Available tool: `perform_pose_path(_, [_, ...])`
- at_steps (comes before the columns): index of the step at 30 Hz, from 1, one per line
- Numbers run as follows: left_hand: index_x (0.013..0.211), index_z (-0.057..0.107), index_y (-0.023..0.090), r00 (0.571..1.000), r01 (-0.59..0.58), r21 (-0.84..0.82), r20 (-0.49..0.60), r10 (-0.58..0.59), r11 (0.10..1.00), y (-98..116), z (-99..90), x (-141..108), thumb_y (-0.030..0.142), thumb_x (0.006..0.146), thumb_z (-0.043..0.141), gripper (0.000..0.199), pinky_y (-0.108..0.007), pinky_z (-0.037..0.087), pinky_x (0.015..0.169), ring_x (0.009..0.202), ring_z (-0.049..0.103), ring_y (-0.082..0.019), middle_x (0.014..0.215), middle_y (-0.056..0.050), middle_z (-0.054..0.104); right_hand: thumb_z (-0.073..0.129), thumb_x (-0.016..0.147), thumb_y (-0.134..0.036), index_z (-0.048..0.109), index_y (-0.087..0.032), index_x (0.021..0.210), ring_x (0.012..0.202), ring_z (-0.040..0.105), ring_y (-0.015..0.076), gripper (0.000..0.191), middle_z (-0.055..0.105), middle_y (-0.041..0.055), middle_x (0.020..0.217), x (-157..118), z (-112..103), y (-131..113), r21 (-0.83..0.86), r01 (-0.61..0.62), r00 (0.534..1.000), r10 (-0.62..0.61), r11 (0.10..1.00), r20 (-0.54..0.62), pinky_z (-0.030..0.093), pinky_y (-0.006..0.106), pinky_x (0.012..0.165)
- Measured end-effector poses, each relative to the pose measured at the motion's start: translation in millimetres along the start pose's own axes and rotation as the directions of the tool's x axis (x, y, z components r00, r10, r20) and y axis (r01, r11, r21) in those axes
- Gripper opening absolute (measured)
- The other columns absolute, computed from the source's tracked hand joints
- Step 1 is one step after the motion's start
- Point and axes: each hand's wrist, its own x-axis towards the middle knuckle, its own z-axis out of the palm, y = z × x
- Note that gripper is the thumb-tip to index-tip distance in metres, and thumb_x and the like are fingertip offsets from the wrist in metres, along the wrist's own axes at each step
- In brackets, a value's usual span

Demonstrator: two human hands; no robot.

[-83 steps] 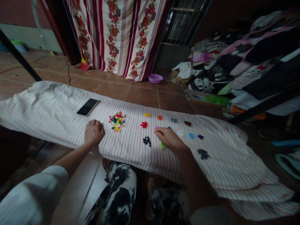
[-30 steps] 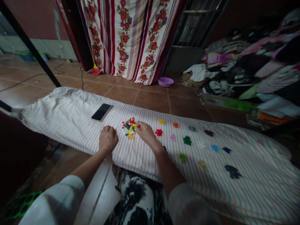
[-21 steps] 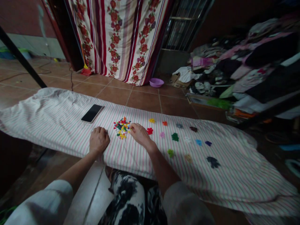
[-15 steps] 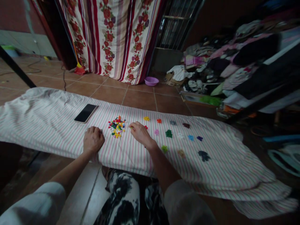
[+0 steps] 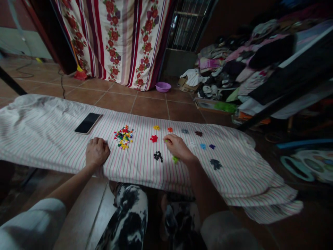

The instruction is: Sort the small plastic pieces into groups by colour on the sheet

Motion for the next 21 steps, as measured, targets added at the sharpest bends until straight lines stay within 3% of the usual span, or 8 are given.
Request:
perform_pose_path(5, [0.083, 0.058, 0.017, 1.0, 0.008, 0.013, 0.008, -0.008, 1.0, 1, -1.3, -1, 0.029, 0.083, 0.04, 0.022, -0.04, 0.041, 0.08, 0.09, 0.053, -0.029, 0.088, -0.014, 0.06, 0.046, 0.081, -0.009, 0.069, -0.017, 0.089, 0.087, 0.062, 0.0164, 0.026, 0.069, 0.0073, 0.093, -26, -25, 23, -0.075, -0.103, 0.988, 0.11, 0.992, 0.108, 0.044, 0.026, 0.081])
perform_pose_path(10, [0.082, 0.057, 0.017, 1.0, 0.0, 0.008, 0.004, 0.0, 1.0, 1, -2.5, 0, 0.029, 0.083, 0.04, 0.02, -0.04, 0.041, 0.081, 0.089, 0.054, -0.029, 0.087, -0.014, 0.06, 0.046, 0.084, -0.013, 0.071, -0.018, 0.091, 0.089, 0.063, 0.0173, 0.026, 0.072, 0.007, 0.097, -40, -41, 27, -0.115, -0.169, 0.951, 0.192, 0.979, 0.242, 0.044, 0.025, 0.08])
perform_pose_path(15, [0.082, 0.057, 0.017, 1.0, 0.005, 0.012, -0.006, -0.005, 1.0, 1, -1.3, -1, 0.029, 0.082, 0.04, 0.02, -0.041, 0.042, 0.079, 0.089, 0.054, -0.029, 0.088, -0.014, 0.06, 0.044, 0.081, -0.01, 0.073, -0.017, 0.094, 0.095, 0.064, 0.0195, 0.032, 0.072, 0.0096, 0.103, -42, -37, 27, -0.158, -0.172, 0.912, 0.218, 0.972, 0.347, 0.044, 0.027, 0.084])
perform_pose_path(21, [0.082, 0.057, 0.018, 0.999, -0.016, -0.009, -0.037, 0.016, 1.0, 0, 1.1, -1, 0.029, 0.081, 0.04, 0.02, -0.042, 0.042, 0.081, 0.087, 0.054, -0.028, 0.085, -0.013, 0.06, 0.044, 0.079, -0.008, 0.074, -0.017, 0.091, 0.095, 0.064, 0.0196, 0.033, 0.073, 0.0097, 0.101, -41, -26, 35, -0.142, -0.104, 0.927, 0.148, 0.984, 0.344, 0.045, 0.029, 0.086])
